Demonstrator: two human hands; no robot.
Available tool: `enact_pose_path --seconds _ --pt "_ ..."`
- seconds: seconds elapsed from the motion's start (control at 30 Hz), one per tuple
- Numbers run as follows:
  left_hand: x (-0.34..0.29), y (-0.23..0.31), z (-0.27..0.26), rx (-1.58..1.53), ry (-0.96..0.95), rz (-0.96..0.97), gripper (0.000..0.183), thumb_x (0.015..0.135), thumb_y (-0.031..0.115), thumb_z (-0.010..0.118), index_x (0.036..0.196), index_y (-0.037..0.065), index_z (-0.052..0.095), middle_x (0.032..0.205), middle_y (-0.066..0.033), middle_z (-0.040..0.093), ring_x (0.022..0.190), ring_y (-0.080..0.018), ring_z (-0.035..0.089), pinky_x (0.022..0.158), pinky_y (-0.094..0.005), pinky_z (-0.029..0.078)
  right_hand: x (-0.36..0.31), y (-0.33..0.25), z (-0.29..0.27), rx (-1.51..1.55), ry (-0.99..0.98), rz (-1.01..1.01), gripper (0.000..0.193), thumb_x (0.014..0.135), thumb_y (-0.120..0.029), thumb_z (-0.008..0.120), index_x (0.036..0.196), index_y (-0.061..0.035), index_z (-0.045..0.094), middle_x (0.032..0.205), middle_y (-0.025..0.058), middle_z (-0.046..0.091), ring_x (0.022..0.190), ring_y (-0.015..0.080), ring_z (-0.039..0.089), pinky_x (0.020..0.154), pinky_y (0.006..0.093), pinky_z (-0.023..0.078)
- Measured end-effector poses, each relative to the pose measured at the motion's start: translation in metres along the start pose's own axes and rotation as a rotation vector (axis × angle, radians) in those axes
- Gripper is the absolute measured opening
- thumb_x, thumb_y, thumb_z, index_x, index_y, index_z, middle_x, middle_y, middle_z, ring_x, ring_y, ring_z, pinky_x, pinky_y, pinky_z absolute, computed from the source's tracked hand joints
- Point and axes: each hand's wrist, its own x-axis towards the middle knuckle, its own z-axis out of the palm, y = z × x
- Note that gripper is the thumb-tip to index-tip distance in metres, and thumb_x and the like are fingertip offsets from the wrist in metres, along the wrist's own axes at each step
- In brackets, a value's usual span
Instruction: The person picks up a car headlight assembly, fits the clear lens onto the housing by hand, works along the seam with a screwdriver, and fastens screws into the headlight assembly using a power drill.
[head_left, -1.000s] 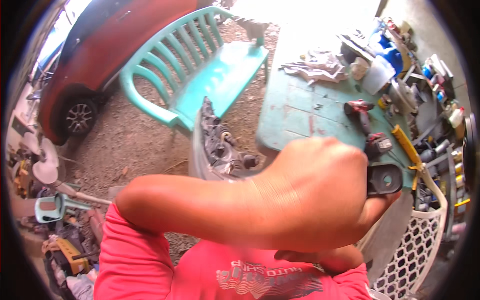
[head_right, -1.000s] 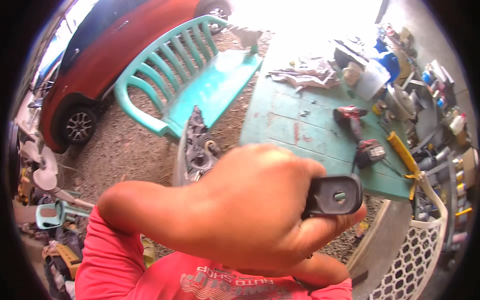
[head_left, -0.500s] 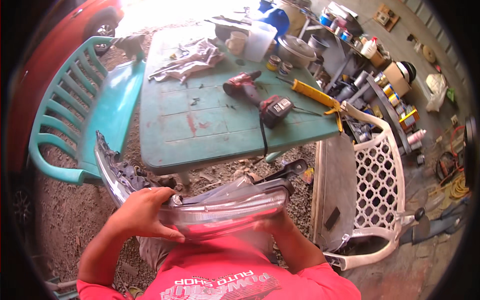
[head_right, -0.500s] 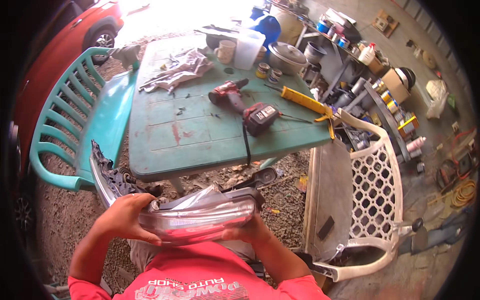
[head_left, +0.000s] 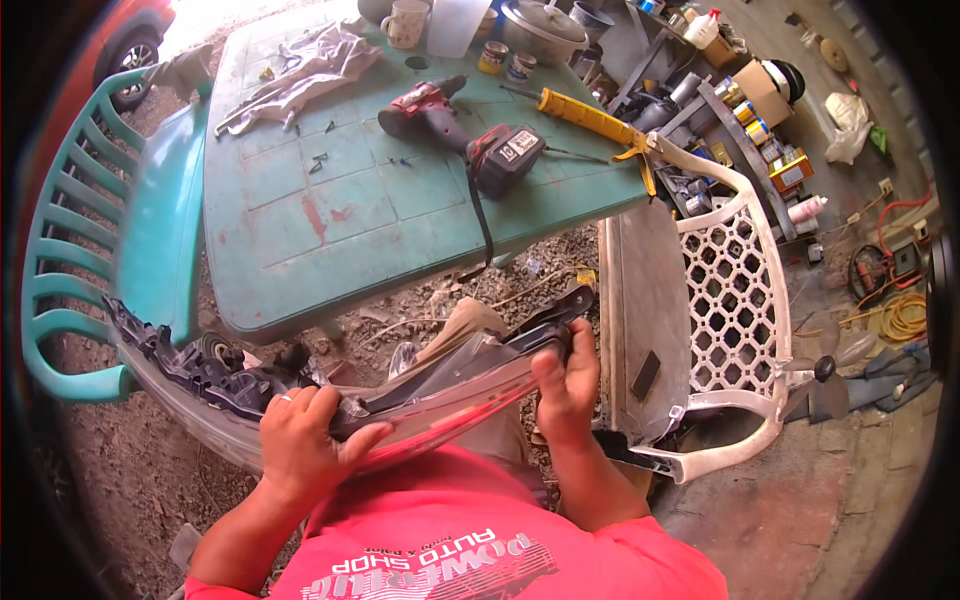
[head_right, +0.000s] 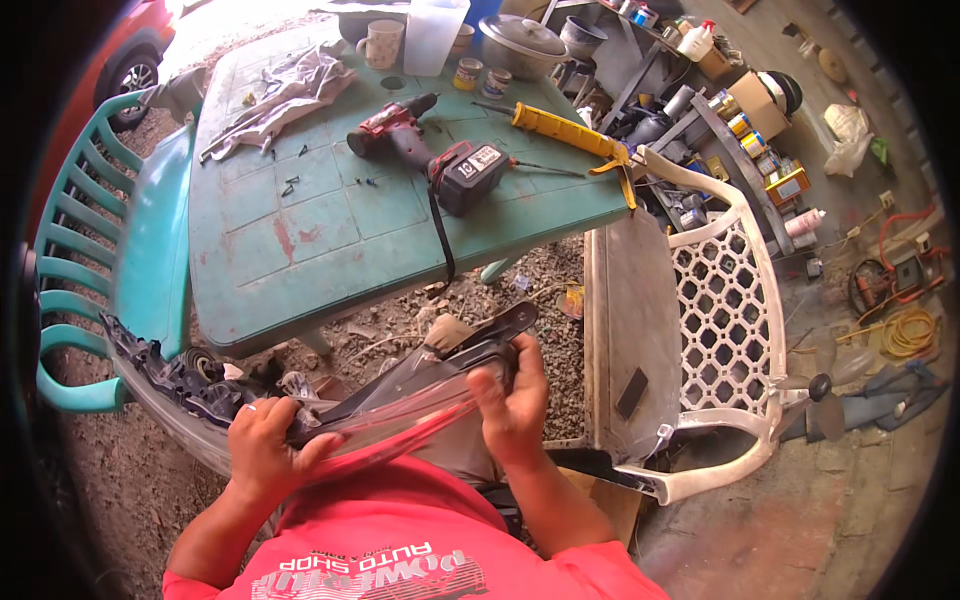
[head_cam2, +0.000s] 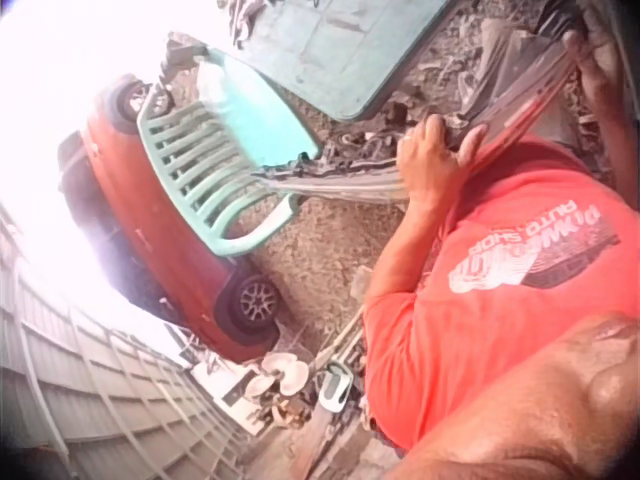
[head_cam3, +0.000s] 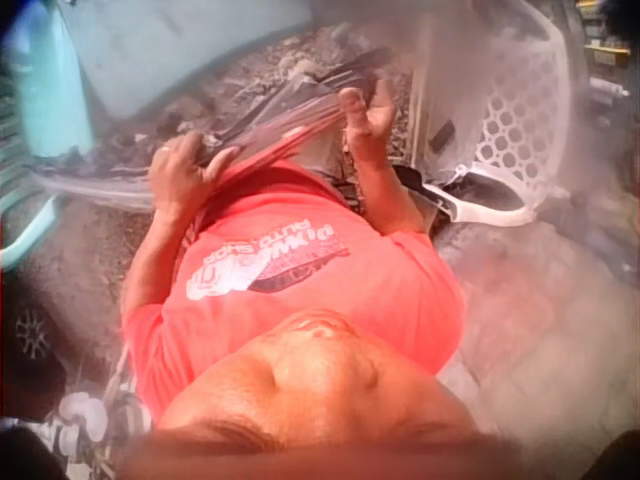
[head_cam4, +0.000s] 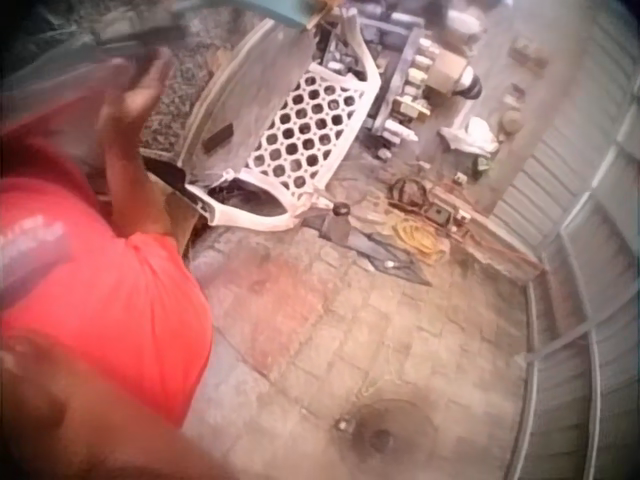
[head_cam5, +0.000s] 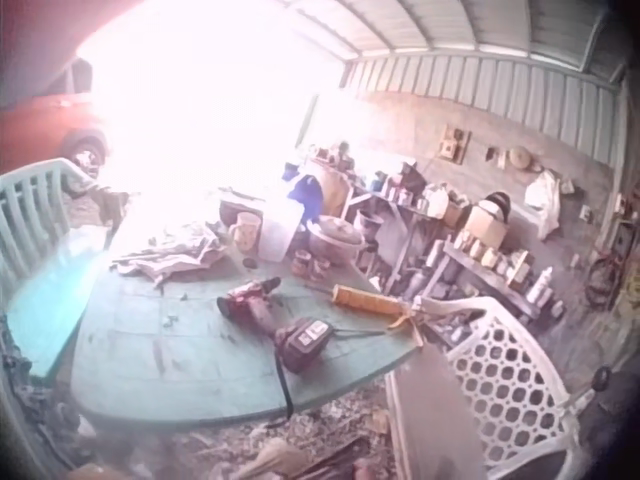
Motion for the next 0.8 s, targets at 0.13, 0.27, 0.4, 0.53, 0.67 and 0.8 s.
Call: enact_pose_path --seconds 0.13,0.27,0.4,0.53,0.67,0.8 --pt "0.009 0.005 0.005 0.011 0.034 0.003 0.062 0.081 0.061 0.091 0.081 0.006 0.062 0.077 -0.0107 0.061 0.075 -0.0343 0.063 0.071 -0.0464 0.047 0.018 0.012 0.007 -0.031 0.094 0.0 0.039 0.11 -0.043 0.075 0.112 -0.0067 0.062 0.092 -0.0099 0.053 0.083 0.003 0.042 0.074 0.021 0.036" --pt "0.014 0.005 0.003 -0.024 0.038 -0.022 0.06 0.083 0.058 0.091 0.081 0.007 0.061 0.077 -0.0112 0.062 0.078 -0.0344 0.066 0.072 -0.0464 0.05 0.029 0.023 0.012 -0.122 0.187 -0.111 0.036 0.113 -0.041 0.072 0.101 -0.0084 0.061 0.088 -0.0095 0.051 0.08 0.0031 0.041 0.071 0.0219 0.035" --pt "0.026 0.006 -0.003 -0.071 -0.054 -0.066 0.056 0.085 0.056 0.091 0.084 0.006 0.065 0.08 -0.0127 0.066 0.08 -0.0351 0.068 0.074 -0.0466 0.054 0.036 0.03 0.015 -0.115 0.229 -0.136 0.035 0.115 -0.034 0.069 0.092 -0.011 0.055 0.084 -0.0101 0.048 0.079 0.0027 0.039 0.069 0.0225 0.033" --pt "0.036 0.0 -0.007 -0.197 -0.135 -0.061 0.051 0.088 0.051 0.09 0.095 0.004 0.07 0.085 -0.0162 0.073 0.083 -0.0378 0.074 0.075 -0.0484 0.058 0.045 0.029 0.028 -0.199 0.221 -0.088 0.046 0.117 -0.035 0.063 0.081 -0.0122 0.047 0.08 -0.0106 0.041 0.078 0.0054 0.039 0.067 0.0303 0.031" --pt "0.042 -0.008 -0.011 -0.298 -0.253 -0.08 0.049 0.09 0.048 0.089 0.102 0.004 0.073 0.085 -0.0186 0.075 0.085 -0.0412 0.076 0.076 -0.0507 0.059 0.048 0.028 0.028 -0.334 0.193 -0.211 0.037 0.116 -0.04 0.065 0.124 -0.0042 0.064 0.103 -0.0011 0.059 0.095 0.0098 0.053 0.086 0.0267 0.044" --pt "0.04 -0.025 -0.022 -0.28 -0.272 -0.07 0.056 0.087 0.044 0.092 0.121 0.002 0.078 0.094 -0.0215 0.078 0.09 -0.0432 0.076 0.081 -0.05 0.06 0.047 0.026 0.003 -0.359 0.18 -0.23 0.078 0.106 -0.047 0.079 0.158 -0.0016 0.041 0.129 0.0082 0.058 0.11 0.0161 0.058 0.1 0.0324 0.048"
